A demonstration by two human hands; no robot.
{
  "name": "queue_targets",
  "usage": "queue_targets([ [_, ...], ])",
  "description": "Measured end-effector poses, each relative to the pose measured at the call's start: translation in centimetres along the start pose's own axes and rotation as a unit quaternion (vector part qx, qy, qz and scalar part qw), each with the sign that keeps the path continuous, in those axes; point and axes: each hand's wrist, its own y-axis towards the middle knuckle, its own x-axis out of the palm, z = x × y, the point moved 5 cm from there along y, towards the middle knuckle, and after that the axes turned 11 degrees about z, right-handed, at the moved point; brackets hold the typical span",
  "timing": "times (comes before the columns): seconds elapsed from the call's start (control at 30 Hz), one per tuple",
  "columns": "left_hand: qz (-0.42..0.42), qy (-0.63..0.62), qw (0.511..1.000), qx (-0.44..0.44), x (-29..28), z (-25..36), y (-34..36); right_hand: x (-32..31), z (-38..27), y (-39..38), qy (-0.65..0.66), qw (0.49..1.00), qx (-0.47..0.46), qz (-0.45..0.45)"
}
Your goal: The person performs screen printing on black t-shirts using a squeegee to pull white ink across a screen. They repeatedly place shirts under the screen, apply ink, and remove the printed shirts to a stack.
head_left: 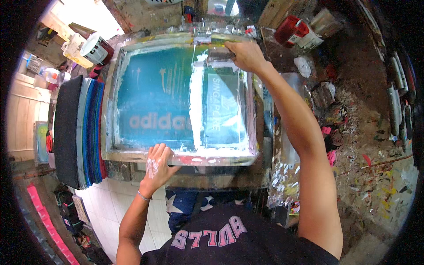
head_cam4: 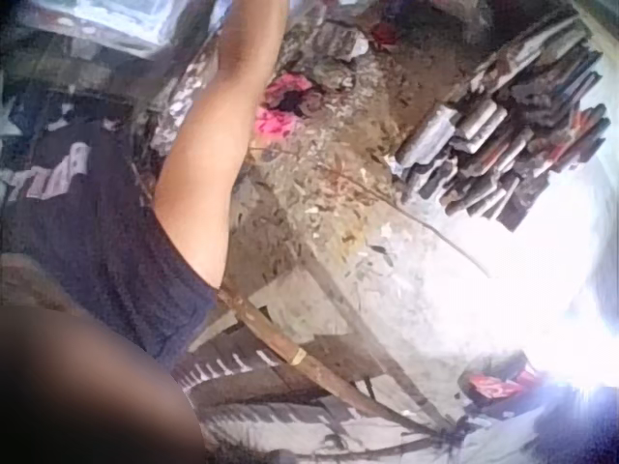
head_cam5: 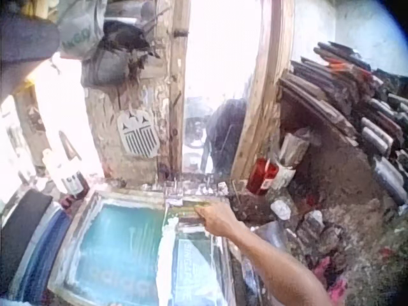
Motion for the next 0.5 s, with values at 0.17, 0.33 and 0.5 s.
queue_targets([
  [0.17, 0.019, -0.017, 1.000, 0.007, 0.0, 0.0, 0.0, -0.7, -2.1, -3.6, -0.009, 0.989, 0.110, -0.095],
  [0.33, 0.022, -0.020, 1.000, 0.010, 0.1, 0.0, -0.1, -4.1, -8.2, -9.4, 0.015, 0.986, 0.149, -0.069],
  [0.5, 0.032, -0.033, 0.999, 0.011, 0.1, 0.0, -0.3, -7.9, -16.0, -15.3, 0.019, 0.988, 0.123, -0.090],
])
